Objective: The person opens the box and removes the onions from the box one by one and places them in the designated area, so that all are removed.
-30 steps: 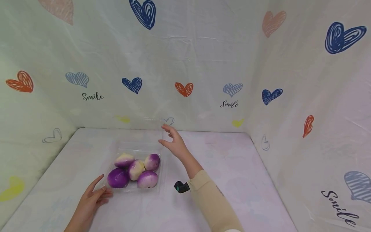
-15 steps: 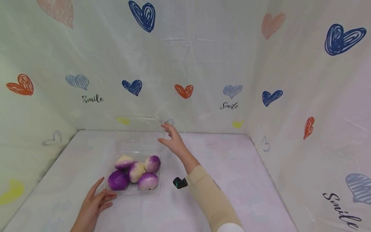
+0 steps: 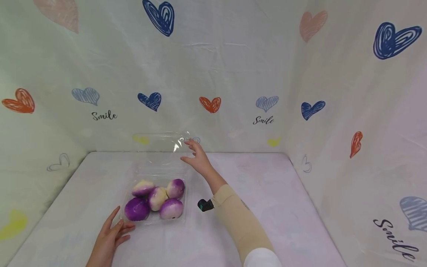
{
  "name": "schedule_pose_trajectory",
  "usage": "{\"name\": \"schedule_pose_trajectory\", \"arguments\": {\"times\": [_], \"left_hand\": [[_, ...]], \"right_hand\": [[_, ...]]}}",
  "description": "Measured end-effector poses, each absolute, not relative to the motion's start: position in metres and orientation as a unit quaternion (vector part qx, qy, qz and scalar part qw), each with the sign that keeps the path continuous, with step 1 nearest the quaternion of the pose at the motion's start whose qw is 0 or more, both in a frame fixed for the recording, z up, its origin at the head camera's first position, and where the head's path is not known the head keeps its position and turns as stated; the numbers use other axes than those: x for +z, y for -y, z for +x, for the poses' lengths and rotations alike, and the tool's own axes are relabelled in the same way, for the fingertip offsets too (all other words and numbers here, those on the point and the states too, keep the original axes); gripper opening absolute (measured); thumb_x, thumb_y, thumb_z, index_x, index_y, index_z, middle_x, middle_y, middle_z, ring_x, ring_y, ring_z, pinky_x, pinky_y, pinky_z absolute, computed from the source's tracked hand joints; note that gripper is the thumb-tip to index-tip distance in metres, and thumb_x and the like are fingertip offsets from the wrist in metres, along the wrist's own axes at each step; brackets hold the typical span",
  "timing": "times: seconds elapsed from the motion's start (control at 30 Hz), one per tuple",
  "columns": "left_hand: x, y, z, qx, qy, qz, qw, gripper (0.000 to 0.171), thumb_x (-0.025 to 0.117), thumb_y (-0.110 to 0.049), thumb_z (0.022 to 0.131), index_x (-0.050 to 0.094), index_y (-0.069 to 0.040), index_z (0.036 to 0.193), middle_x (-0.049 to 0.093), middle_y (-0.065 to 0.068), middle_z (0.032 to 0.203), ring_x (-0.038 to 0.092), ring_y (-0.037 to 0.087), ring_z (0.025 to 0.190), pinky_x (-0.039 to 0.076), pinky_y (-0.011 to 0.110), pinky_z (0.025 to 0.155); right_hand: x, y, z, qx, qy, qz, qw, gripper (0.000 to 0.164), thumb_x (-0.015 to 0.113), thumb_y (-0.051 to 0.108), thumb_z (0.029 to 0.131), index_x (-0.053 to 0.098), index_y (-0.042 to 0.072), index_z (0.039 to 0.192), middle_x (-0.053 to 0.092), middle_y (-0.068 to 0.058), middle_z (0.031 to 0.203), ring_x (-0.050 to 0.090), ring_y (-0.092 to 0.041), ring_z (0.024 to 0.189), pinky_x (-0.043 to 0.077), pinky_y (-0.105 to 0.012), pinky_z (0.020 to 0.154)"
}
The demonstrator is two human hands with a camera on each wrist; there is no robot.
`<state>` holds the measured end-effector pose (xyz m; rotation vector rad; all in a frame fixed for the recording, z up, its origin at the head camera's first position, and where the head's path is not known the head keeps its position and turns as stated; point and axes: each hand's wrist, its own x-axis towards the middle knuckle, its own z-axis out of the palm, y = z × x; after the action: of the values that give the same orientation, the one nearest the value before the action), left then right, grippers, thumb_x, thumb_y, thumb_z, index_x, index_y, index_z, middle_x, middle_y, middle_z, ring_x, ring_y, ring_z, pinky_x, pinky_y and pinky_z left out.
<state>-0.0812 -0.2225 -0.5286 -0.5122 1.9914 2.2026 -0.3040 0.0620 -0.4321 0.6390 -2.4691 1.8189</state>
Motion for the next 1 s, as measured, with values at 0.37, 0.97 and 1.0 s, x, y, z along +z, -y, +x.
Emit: {"name": "schedule_pose_trajectory", "arguments": {"times": [0.37,0.97,1.0], "left_hand": [[-0.535,0.226,-0.075,0.733,-0.662,-0.147,0.05,0.069,0.042,-0.037,0.105,0.003,-0.02,0.158,0.071,-0.009,0.096,0.066,0.005,0.092,0.052,0.025,0.076],[-0.533,0.223,-0.08,0.724,-0.673,-0.144,0.047,0.066,0.041,-0.035,0.106,0.005,-0.019,0.158,0.071,-0.003,0.099,0.065,0.006,0.092,0.052,0.027,0.076],[-0.532,0.223,-0.081,0.724,-0.672,-0.145,0.049,0.066,0.041,-0.035,0.106,0.005,-0.019,0.158,0.071,-0.003,0.099,0.065,0.006,0.092,0.052,0.027,0.077]], "right_hand": [[-0.445,-0.056,-0.314,0.573,0.802,0.166,-0.032,0.065,0.074,0.007,0.086,0.046,0.011,0.144,0.031,-0.007,0.156,0.042,-0.028,0.133,0.036,-0.043,0.106],[-0.46,-0.057,-0.314,0.556,0.819,0.131,-0.061,0.063,0.075,0.01,0.086,0.047,0.014,0.143,0.038,-0.01,0.151,0.039,-0.034,0.135,0.041,-0.047,0.102],[-0.461,-0.058,-0.314,0.556,0.819,0.132,-0.061,0.063,0.075,0.01,0.086,0.047,0.014,0.143,0.039,-0.009,0.151,0.039,-0.034,0.135,0.04,-0.047,0.102]]}}
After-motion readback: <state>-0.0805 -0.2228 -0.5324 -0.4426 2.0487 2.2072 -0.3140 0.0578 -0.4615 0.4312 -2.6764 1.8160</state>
